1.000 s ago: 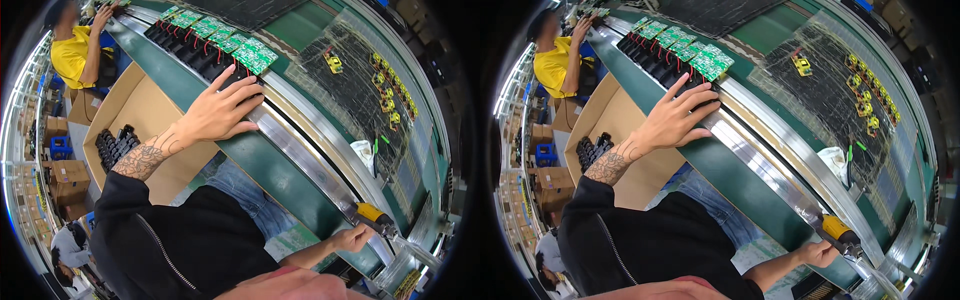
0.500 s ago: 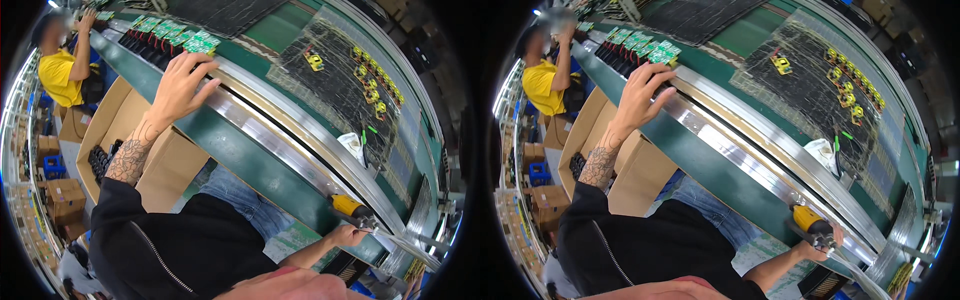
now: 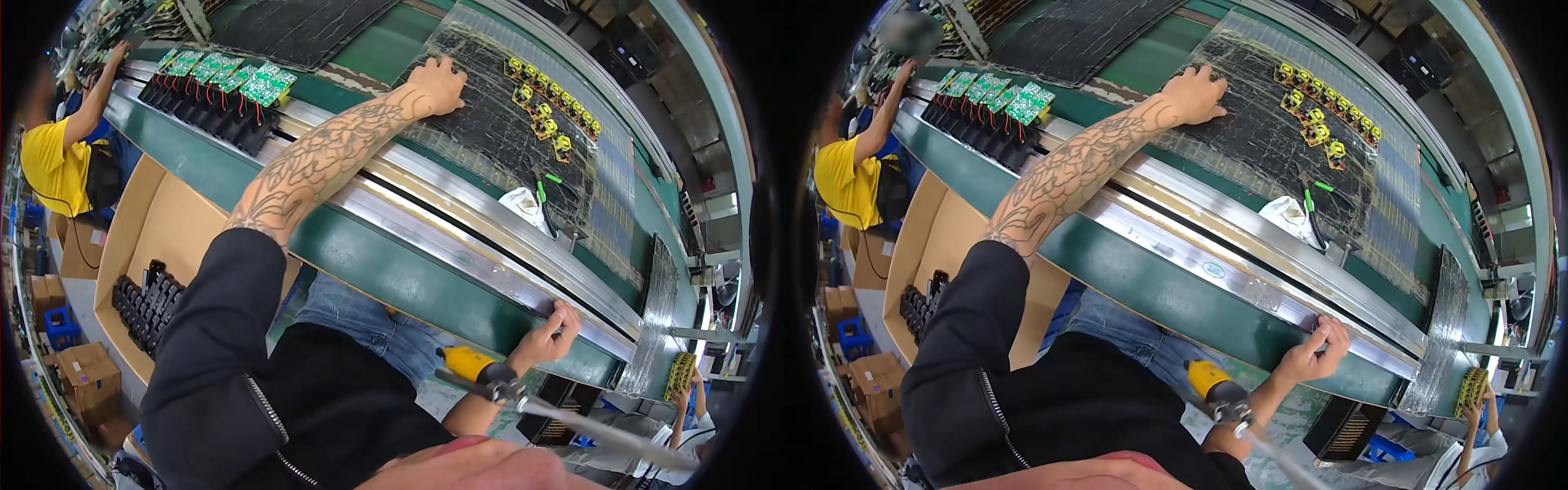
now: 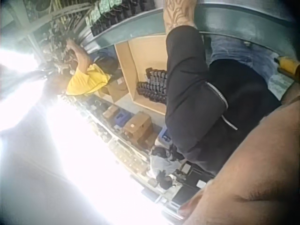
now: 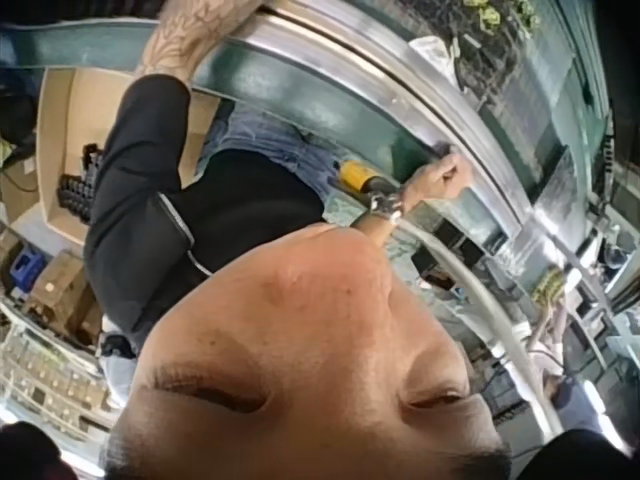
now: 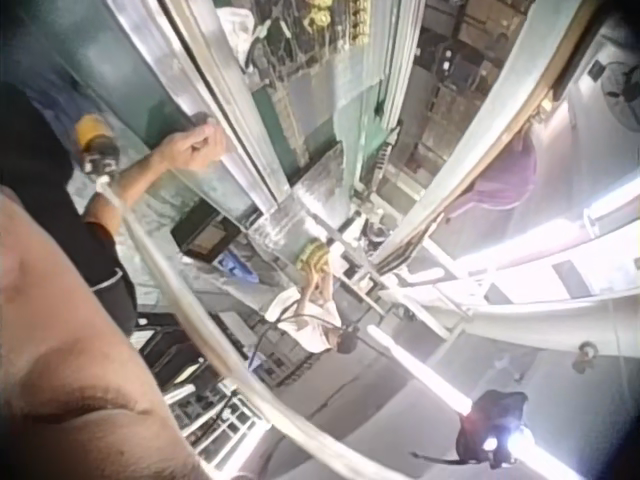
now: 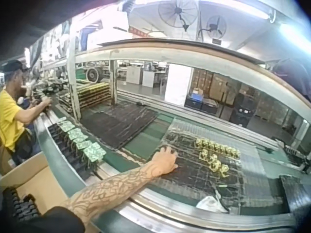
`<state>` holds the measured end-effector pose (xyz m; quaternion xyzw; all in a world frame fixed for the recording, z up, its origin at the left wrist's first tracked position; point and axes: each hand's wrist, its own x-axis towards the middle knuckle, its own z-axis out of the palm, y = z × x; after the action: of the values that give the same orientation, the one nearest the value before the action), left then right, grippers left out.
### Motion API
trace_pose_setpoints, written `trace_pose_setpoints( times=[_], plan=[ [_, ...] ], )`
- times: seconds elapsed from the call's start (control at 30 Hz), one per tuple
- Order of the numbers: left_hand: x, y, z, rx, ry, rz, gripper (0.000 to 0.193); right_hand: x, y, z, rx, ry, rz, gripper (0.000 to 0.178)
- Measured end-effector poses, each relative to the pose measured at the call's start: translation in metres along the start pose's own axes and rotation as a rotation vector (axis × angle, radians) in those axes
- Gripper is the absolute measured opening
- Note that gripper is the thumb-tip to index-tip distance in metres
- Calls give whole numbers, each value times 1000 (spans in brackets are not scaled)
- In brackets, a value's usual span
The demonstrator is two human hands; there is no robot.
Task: Assembling electronic components on a production line using hand tools.
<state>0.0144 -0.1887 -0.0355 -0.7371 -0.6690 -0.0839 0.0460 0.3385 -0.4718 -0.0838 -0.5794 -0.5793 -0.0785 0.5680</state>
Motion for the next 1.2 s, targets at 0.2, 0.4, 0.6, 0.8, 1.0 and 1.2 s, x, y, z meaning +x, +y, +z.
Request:
trace_pose_setpoints(
  times=[0.2, 0.4, 0.6, 0.8, 1.0, 1.2],
  plan=[
    [-36, -40, -5, -225, -193, 479, 36, 3, 6, -3, -36, -14, 40, 11],
    [-55, -38, -1, -469, -181, 573, 43, 0, 4, -5, -111, 18, 51, 10],
    [-56, -46, 18, -448, 319, 552, 48, 2, -3, 0, -117, 24, -19, 7],
    [-103, -45, -23, -491, 523, 399, 45, -14, 29, -7, -156, 0, -22, 10],
    [-301, -47, -24, -449, 539, 325, 35, -1, 40, -28, -46, 0, -74, 18],
    [-519, -177, -59, -53, 350, -583, 41, 3, 14, -7, -157, 14, 34, 20]
  ],
)
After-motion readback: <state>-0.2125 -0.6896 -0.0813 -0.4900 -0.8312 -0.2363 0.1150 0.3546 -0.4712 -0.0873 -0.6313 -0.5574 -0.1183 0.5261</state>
